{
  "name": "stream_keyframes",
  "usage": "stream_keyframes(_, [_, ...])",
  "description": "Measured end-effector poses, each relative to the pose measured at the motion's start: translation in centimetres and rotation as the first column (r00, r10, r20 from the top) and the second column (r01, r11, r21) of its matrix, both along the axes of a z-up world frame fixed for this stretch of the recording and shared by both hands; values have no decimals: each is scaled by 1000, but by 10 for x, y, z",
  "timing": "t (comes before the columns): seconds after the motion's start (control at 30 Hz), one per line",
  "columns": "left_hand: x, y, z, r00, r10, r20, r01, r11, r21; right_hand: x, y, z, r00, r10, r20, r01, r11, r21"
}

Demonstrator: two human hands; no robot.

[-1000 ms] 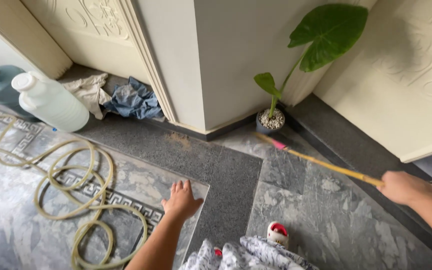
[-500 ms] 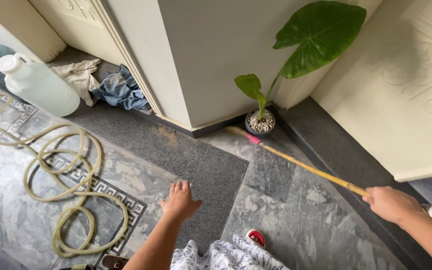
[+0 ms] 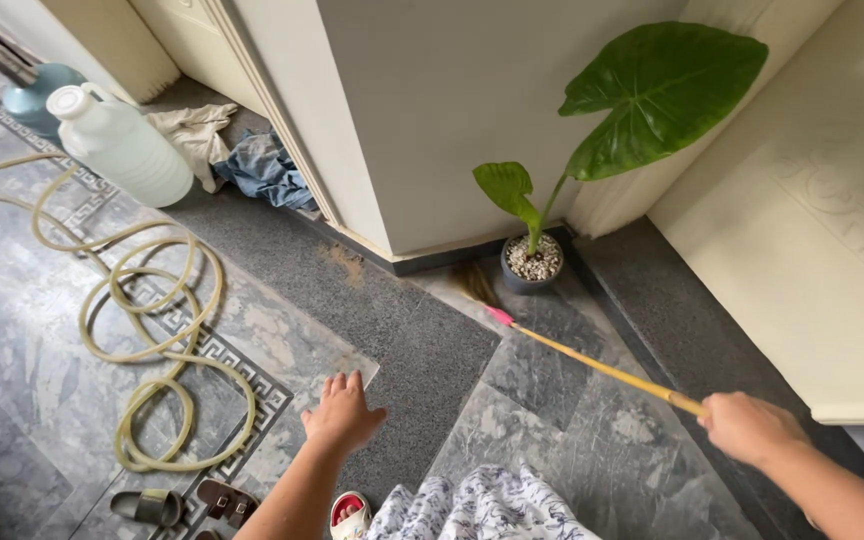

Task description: Sweep a dusty floor and wash a cleaning rag in a sink.

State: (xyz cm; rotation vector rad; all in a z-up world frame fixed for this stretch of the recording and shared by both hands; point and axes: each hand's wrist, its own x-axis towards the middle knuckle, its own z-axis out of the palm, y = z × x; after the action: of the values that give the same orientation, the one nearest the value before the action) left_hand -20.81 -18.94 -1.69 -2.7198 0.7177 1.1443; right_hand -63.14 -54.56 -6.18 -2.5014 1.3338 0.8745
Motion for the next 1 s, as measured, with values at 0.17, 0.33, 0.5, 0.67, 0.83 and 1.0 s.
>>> stream_keyframes(0.17, [-17,6,-8,999,53,-12,-53,998,17,24,60,-34,1000,-11,-25,14,991,129])
stream_keyframes(0.33, [-26,11,5,996,93,-9,-92,996,20,52,79,-41,992,33,122,-53,984,167])
stream_keyframes(0.5, [-27,16,11,996,93,1,-93,995,29,71,75,4,984,100,146,-125,976,176])
stream_keyframes(0.67, [-31,17,11,998,68,18,-68,997,35,43,48,5,981,4,196,-35,987,155])
stream_keyframes(0.83, [-39,3,17,999,42,25,-43,999,27,23,51,-6,998,-10,58,0,984,178])
stream_keyframes(1.0, [-44,-17,17,1000,-27,-1,27,999,26,27,60,19,997,37,69,-54,959,279])
